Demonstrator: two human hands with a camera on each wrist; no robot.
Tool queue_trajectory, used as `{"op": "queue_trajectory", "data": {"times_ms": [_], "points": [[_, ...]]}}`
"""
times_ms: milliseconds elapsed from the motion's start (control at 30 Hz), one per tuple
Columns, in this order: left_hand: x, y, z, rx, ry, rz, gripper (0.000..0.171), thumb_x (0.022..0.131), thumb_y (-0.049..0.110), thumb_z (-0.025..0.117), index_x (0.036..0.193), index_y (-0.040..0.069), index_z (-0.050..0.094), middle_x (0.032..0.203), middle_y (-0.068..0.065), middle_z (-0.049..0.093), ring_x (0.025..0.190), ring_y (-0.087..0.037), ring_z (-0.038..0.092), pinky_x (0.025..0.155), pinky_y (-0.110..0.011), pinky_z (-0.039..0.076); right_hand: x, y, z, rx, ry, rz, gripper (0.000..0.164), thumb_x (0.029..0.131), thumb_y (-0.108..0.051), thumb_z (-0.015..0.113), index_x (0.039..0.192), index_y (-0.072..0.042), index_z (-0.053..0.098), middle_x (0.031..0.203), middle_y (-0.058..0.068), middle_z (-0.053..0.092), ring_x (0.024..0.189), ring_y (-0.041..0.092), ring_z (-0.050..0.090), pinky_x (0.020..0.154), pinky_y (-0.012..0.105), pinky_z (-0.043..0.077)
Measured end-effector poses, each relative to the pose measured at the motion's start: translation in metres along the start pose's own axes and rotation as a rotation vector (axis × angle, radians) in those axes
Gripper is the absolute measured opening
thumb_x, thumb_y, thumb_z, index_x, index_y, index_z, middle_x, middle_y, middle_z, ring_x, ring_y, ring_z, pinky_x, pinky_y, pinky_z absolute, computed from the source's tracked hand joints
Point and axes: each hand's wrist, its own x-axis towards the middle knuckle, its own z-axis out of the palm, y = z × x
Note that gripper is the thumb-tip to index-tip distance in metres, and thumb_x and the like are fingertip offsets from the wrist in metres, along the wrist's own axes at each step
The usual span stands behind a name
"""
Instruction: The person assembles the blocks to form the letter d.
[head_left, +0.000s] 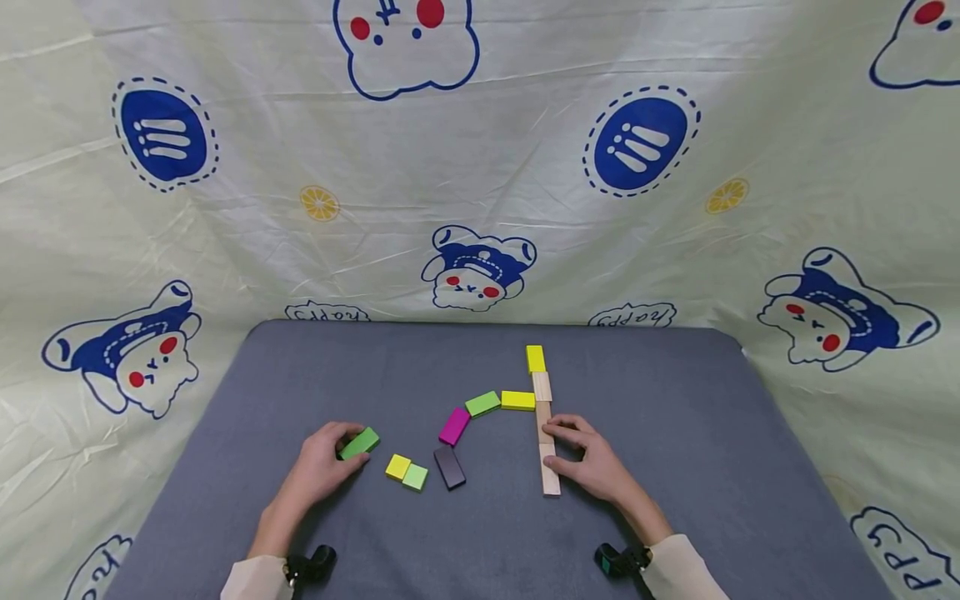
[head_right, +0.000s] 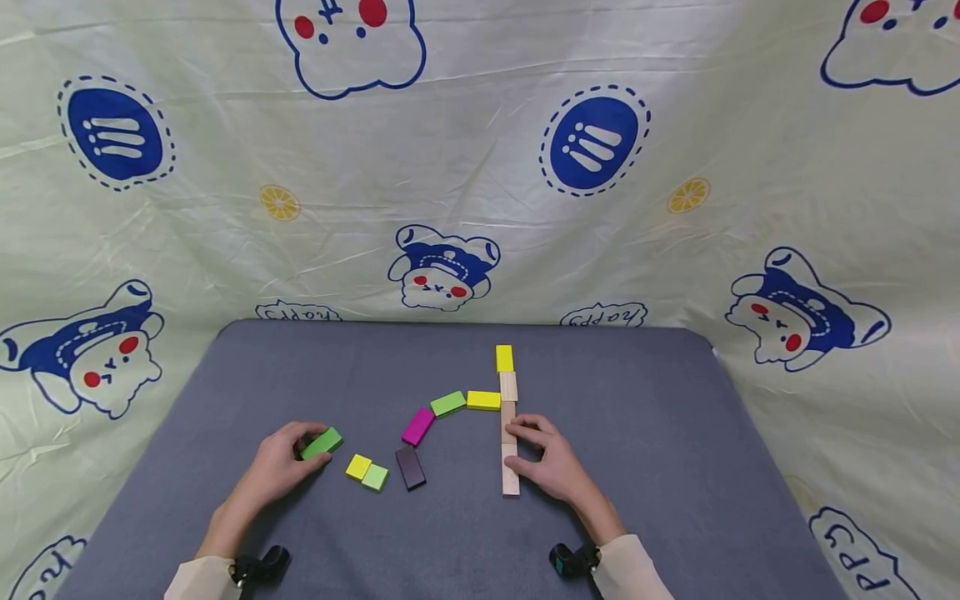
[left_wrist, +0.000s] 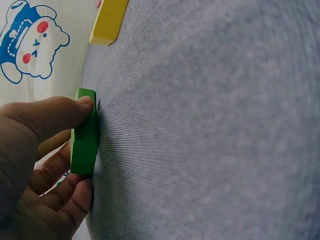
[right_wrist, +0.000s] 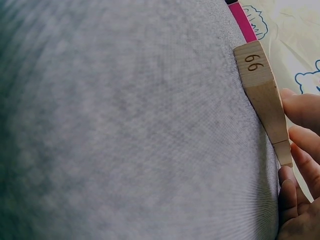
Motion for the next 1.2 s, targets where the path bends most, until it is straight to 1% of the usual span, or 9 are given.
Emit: {"op": "queue_trajectory", "data": {"times_ms": [200, 333, 400, 467, 567, 767, 1000, 1200], "points": [[0.000, 0.004, -0.001, -0.001, 0.005, 0.005, 0.036, 0.086, 0.010, 0.082, 0.120, 0.004, 0.073, 0.113, -0.013, 0.069, 0.095, -0.023, 0.063, 0.080, -0.040, 0.050, 0.000, 0.000, 0.000, -0.006, 0.000, -0.005, 0.050, 0.088, -0.026, 0.082, 0.135, -0.013, 0.069, 0.140, 0.002, 0.058, 0.131, 0.025, 0.053, 0.107, 0.054, 0.045], [0.000, 0.008, -0.003, 0.000, 0.008, 0.042, 0.035, 0.087, 0.009, 0.081, 0.120, 0.007, 0.073, 0.116, -0.013, 0.069, 0.102, -0.027, 0.063, 0.086, -0.046, 0.048, 0.000, 0.000, 0.000, -0.017, 0.003, -0.010, 0.050, 0.088, -0.027, 0.082, 0.135, -0.013, 0.069, 0.140, 0.002, 0.058, 0.131, 0.025, 0.053, 0.108, 0.054, 0.044], [0.000, 0.011, -0.003, -0.006, 0.011, 0.064, 0.034, 0.087, 0.008, 0.080, 0.120, 0.008, 0.073, 0.116, -0.012, 0.069, 0.104, -0.028, 0.063, 0.087, -0.047, 0.048, 0.000, 0.000, 0.000, -0.020, 0.006, -0.014, 0.050, 0.088, -0.026, 0.082, 0.135, -0.012, 0.069, 0.140, 0.002, 0.058, 0.131, 0.025, 0.053, 0.108, 0.055, 0.044], [-0.001, 0.014, -0.003, -0.016, 0.012, 0.086, 0.034, 0.087, 0.008, 0.080, 0.120, 0.009, 0.073, 0.115, -0.012, 0.068, 0.103, -0.028, 0.062, 0.086, -0.046, 0.048, 0.000, 0.000, 0.000, -0.022, 0.009, -0.019, 0.050, 0.088, -0.026, 0.082, 0.134, -0.012, 0.069, 0.140, 0.003, 0.058, 0.131, 0.026, 0.053, 0.108, 0.055, 0.044], [-0.001, 0.019, -0.003, -0.031, 0.013, 0.101, 0.034, 0.087, 0.008, 0.081, 0.121, 0.009, 0.074, 0.114, -0.011, 0.066, 0.102, -0.025, 0.062, 0.084, -0.042, 0.049, 0.000, 0.000, 0.000, -0.024, 0.010, -0.025, 0.049, 0.089, -0.026, 0.081, 0.134, -0.011, 0.069, 0.140, 0.004, 0.058, 0.130, 0.028, 0.053, 0.108, 0.055, 0.044], [0.000, 0.027, 0.002, -0.044, 0.006, 0.105, 0.034, 0.087, 0.009, 0.081, 0.120, 0.007, 0.074, 0.116, -0.011, 0.069, 0.103, -0.025, 0.061, 0.084, -0.042, 0.049, -0.001, 0.000, 0.000, -0.028, 0.002, -0.013, 0.050, 0.089, -0.028, 0.081, 0.135, -0.012, 0.069, 0.140, 0.004, 0.058, 0.131, 0.028, 0.052, 0.108, 0.055, 0.044], [0.001, 0.042, 0.008, -0.078, -0.034, 0.099, 0.031, 0.087, 0.009, 0.080, 0.117, 0.014, 0.075, 0.113, -0.004, 0.067, 0.102, -0.020, 0.058, 0.086, -0.040, 0.047, -0.001, 0.000, 0.000, -0.032, 0.007, -0.019, 0.049, 0.090, -0.028, 0.081, 0.135, -0.012, 0.069, 0.140, 0.006, 0.058, 0.130, 0.030, 0.053, 0.106, 0.055, 0.045], [0.001, 0.057, 0.016, -0.116, -0.066, 0.151, 0.033, 0.086, 0.010, 0.081, 0.118, 0.016, 0.075, 0.112, 0.000, 0.067, 0.100, -0.015, 0.056, 0.084, -0.034, 0.047, -0.001, 0.000, 0.000, -0.014, 0.000, -0.016, 0.049, 0.090, -0.028, 0.081, 0.135, -0.012, 0.069, 0.141, 0.006, 0.057, 0.132, 0.031, 0.052, 0.109, 0.059, 0.042]]}}
